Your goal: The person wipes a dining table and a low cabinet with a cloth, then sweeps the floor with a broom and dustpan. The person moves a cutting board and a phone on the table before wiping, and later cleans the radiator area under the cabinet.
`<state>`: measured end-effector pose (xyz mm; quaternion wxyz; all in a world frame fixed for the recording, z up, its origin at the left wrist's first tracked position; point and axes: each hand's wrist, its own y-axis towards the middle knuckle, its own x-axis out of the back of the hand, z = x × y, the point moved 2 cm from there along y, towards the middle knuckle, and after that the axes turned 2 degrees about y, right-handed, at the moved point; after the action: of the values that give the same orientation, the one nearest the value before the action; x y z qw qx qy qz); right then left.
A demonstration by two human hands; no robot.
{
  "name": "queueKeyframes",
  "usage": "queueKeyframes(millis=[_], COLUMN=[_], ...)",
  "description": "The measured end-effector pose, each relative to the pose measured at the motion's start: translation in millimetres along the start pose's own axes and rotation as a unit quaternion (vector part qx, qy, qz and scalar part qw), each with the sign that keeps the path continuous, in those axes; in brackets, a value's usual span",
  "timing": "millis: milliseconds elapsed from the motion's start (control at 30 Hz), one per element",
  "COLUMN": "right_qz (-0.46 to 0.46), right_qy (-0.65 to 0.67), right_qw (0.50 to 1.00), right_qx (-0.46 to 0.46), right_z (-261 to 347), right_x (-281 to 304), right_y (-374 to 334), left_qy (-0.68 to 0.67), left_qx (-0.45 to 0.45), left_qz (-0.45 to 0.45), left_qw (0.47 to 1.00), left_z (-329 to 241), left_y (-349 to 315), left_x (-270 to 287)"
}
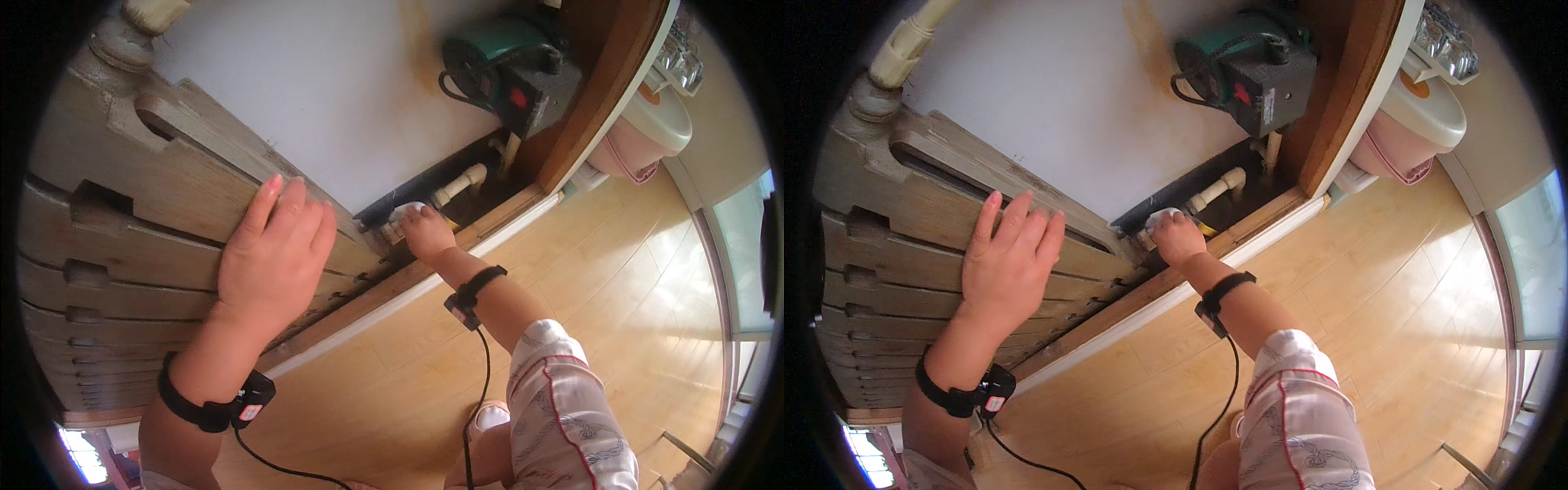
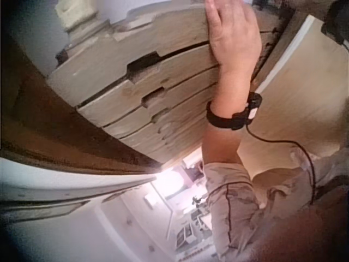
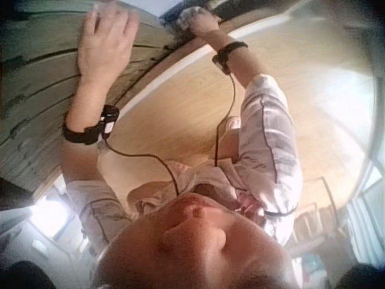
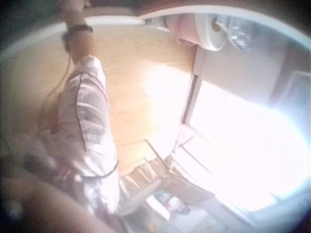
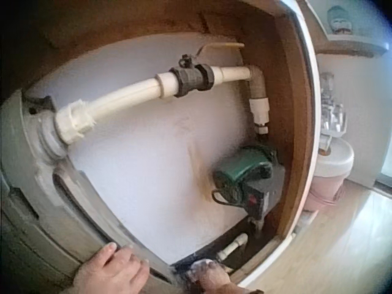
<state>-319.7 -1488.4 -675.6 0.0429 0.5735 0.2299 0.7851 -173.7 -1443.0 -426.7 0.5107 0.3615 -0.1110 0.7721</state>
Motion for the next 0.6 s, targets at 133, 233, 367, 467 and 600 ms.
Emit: queueKeyframes(millis=[133,233,367,467,600], right_qz=[0.297,-0.025,0.151,0.155,-0.052], right_qy=[0.081,-0.012,-0.050,0.029,0.130], right_qw=[0.951,0.999,0.984,0.980,0.977], right_qx=[-0.020,-0.030,-0.074,-0.124,-0.160], right_z=[4,-5,-21,-29,-68], right_x=[-4,10,3,2,8], right_y=[-3,8,19,29,37], left_qy=[-0.001,-0.003,-0.008,-0.022,-0.013], left_qx=[0.004,0.012,0.008,0.013,0.009], left_qz=[-0.006,0.002,-0.006,-0.003,-0.007], left_qw=[1.000,1.000,1.000,1.000,1.000], left_z=[0,-1,-2,-2,-2], left_y=[-1,0,1,1,2], left_x=[1,-1,-1,-1,-1])
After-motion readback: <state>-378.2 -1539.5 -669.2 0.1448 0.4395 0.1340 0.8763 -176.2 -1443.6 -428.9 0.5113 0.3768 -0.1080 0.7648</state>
